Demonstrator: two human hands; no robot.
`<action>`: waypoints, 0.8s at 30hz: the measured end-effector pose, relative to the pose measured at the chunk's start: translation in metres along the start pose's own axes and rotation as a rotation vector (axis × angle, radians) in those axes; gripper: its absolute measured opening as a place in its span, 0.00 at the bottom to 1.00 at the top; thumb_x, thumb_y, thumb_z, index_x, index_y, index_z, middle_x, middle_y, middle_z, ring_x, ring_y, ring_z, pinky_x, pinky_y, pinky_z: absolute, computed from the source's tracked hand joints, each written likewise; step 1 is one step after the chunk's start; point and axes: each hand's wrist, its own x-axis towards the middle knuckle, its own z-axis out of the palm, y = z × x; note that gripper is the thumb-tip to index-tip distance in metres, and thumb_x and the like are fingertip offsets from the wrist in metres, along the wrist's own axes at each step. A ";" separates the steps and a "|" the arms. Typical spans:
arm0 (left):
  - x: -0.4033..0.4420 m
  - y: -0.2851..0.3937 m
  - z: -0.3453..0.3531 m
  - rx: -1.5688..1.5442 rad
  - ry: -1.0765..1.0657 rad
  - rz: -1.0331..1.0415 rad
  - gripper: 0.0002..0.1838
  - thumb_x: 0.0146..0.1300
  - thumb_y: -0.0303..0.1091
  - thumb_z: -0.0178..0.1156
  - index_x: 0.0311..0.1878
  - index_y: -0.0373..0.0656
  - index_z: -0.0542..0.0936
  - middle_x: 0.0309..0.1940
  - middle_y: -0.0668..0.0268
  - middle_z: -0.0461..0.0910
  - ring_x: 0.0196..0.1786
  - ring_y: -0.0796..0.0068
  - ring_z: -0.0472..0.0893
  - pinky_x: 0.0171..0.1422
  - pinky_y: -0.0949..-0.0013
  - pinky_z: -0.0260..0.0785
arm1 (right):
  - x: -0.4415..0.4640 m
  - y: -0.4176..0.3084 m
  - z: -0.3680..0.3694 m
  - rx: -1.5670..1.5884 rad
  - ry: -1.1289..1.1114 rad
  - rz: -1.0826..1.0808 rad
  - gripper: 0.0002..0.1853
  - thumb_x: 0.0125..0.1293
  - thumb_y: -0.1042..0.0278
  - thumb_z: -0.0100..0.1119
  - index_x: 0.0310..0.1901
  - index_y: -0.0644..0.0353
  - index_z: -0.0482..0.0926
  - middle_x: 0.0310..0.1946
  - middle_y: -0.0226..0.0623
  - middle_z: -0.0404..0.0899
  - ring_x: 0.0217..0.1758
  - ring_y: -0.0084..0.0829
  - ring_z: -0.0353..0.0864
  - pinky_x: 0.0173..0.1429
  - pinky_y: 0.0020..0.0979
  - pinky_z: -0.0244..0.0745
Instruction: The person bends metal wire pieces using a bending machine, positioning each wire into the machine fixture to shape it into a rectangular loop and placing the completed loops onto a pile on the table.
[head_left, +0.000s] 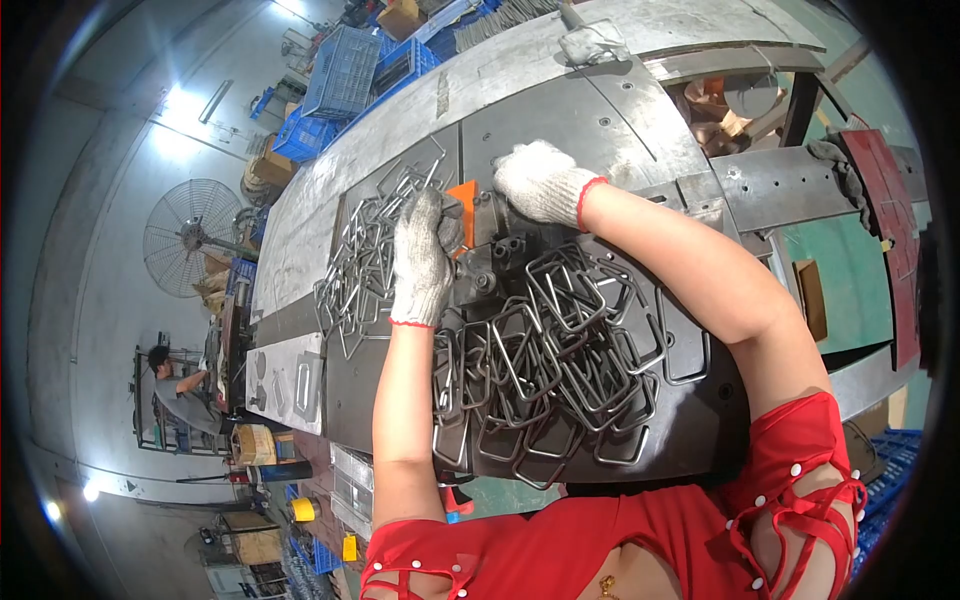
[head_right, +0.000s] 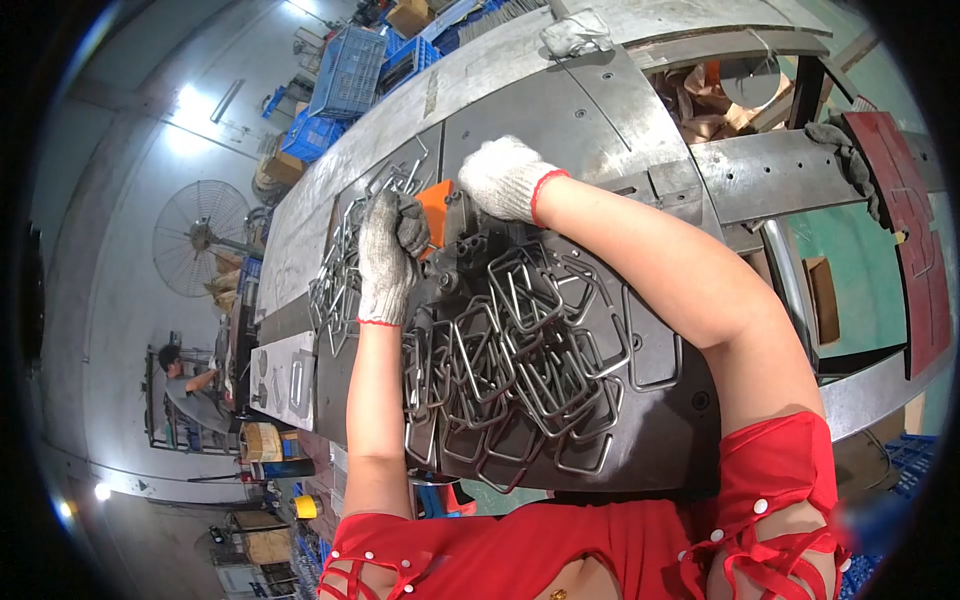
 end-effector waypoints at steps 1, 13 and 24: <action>0.000 0.000 -0.001 0.003 -0.009 -0.001 0.17 0.77 0.44 0.52 0.32 0.44 0.70 0.18 0.74 0.62 0.18 0.82 0.58 0.22 0.74 0.50 | 0.000 0.000 0.000 0.002 0.005 0.000 0.10 0.59 0.70 0.55 0.36 0.61 0.87 0.36 0.53 0.86 0.43 0.51 0.88 0.50 0.46 0.81; -0.002 -0.004 -0.007 -0.053 -0.012 -0.019 0.14 0.76 0.41 0.54 0.36 0.43 0.77 0.23 0.75 0.70 0.22 0.86 0.63 0.26 0.76 0.52 | 0.001 0.001 -0.003 0.004 -0.066 0.009 0.10 0.59 0.70 0.56 0.38 0.61 0.86 0.38 0.54 0.86 0.45 0.52 0.86 0.52 0.46 0.80; 0.000 -0.002 -0.004 0.015 -0.031 -0.002 0.18 0.78 0.45 0.51 0.32 0.44 0.71 0.17 0.74 0.63 0.17 0.83 0.59 0.22 0.74 0.50 | 0.004 0.007 0.003 0.027 -0.134 0.043 0.12 0.62 0.68 0.56 0.45 0.56 0.86 0.43 0.52 0.85 0.52 0.53 0.83 0.59 0.47 0.77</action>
